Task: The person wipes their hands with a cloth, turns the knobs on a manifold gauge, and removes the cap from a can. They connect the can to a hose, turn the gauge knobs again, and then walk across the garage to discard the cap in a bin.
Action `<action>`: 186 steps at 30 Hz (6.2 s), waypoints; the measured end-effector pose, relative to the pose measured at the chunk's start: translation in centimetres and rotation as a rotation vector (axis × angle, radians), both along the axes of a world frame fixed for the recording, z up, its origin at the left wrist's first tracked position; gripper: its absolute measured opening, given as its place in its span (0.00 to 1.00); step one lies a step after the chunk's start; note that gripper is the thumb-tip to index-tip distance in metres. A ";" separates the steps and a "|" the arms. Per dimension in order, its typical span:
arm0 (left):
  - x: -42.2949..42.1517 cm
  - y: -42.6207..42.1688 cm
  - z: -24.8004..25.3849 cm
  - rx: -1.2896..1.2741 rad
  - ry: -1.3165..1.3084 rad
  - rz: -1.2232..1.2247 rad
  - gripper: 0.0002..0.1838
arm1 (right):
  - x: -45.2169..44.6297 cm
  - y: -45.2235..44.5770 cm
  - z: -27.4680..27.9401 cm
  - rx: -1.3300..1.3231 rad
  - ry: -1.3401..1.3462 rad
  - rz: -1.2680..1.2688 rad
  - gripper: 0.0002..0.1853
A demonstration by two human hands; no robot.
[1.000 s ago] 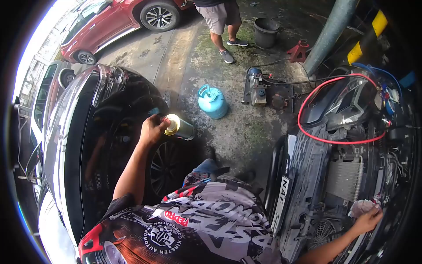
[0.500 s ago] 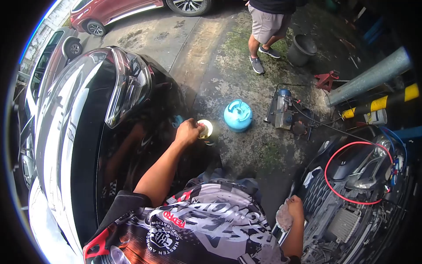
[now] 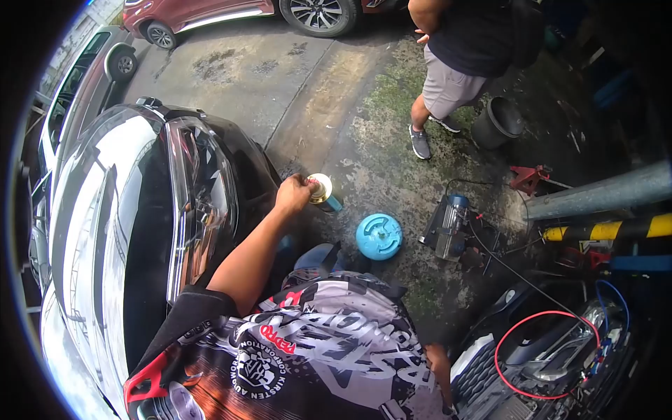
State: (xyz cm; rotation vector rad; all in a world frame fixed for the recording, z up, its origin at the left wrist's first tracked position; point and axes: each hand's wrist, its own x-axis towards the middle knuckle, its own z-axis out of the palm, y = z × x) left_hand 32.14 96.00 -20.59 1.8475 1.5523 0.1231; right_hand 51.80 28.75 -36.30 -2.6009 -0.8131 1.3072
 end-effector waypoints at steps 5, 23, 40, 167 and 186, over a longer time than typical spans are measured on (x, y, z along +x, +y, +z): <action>3.1 10.5 -1.2 -0.016 -0.062 0.094 0.27 | 9.4 18.5 4.2 -0.041 0.197 -0.389 0.13; 16.6 50.4 -4.7 -0.066 -0.001 -0.089 0.26 | 24.0 57.3 0.8 -0.155 0.164 0.169 0.11; 46.7 82.5 -2.6 0.010 -0.027 -0.270 0.25 | 40.6 91.2 -3.6 0.060 -0.010 0.329 0.10; 356.2 124.4 -19.8 -0.555 0.576 -2.830 0.18 | 282.2 211.3 2.5 -0.020 -0.128 -3.148 0.21; 313.4 105.5 -17.8 0.224 0.914 -2.771 0.18 | 243.7 220.6 3.9 -0.168 -0.099 -3.712 0.21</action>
